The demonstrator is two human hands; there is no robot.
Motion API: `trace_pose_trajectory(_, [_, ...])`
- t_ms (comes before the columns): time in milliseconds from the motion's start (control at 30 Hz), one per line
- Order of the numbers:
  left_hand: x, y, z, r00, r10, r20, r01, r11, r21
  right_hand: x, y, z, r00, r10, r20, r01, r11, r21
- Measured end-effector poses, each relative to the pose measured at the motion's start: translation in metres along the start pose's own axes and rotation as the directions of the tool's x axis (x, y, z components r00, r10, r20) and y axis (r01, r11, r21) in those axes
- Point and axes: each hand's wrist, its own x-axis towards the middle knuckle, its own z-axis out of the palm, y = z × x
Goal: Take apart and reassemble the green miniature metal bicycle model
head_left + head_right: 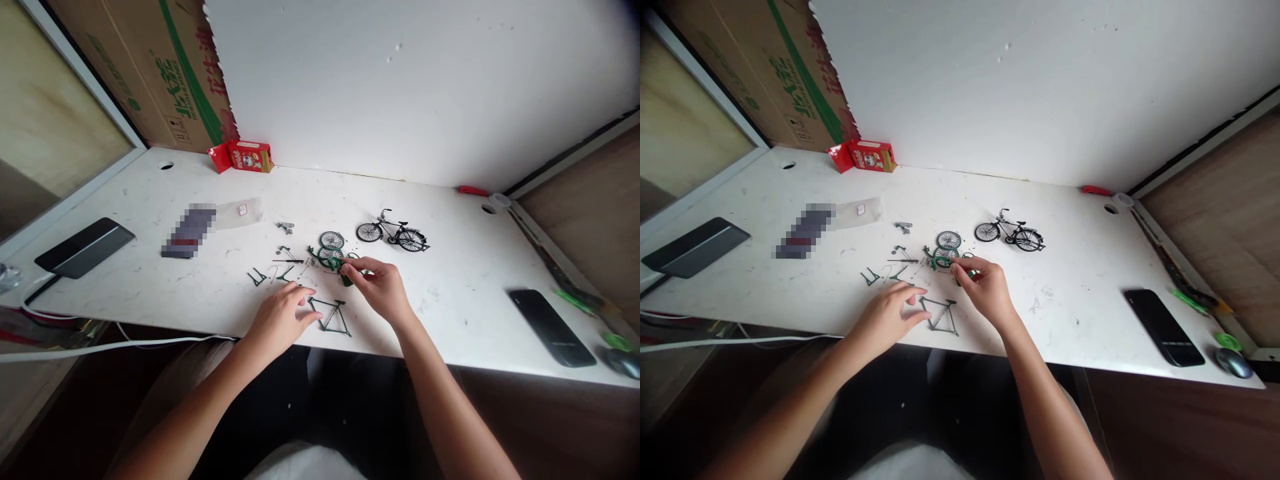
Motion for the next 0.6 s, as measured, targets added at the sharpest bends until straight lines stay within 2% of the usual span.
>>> trace_pose_trajectory(100, [0.001,-0.001,0.006,1.0,0.017,0.019,-0.018,0.999,0.035,-0.004,0.002,-0.005,1.0,0.026,-0.01,-0.026,0.999,0.024])
trace_pose_trajectory(433, [-0.002,0.003,0.017,0.997,0.044,-0.062,-0.035,0.991,0.128,-0.01,0.006,-0.003,1.0,0.012,0.012,-0.012,1.0,-0.019])
trace_pose_trajectory(533, [-0.003,0.005,0.017,0.989,0.064,-0.131,-0.057,0.997,0.056,-0.014,0.004,-0.002,0.998,0.028,0.055,-0.026,0.999,-0.026])
trace_pose_trajectory(600, [-0.004,0.007,0.017,0.979,0.079,-0.186,-0.091,0.994,-0.06,-0.018,0.0,-0.003,0.99,0.019,0.141,-0.012,0.999,-0.049])
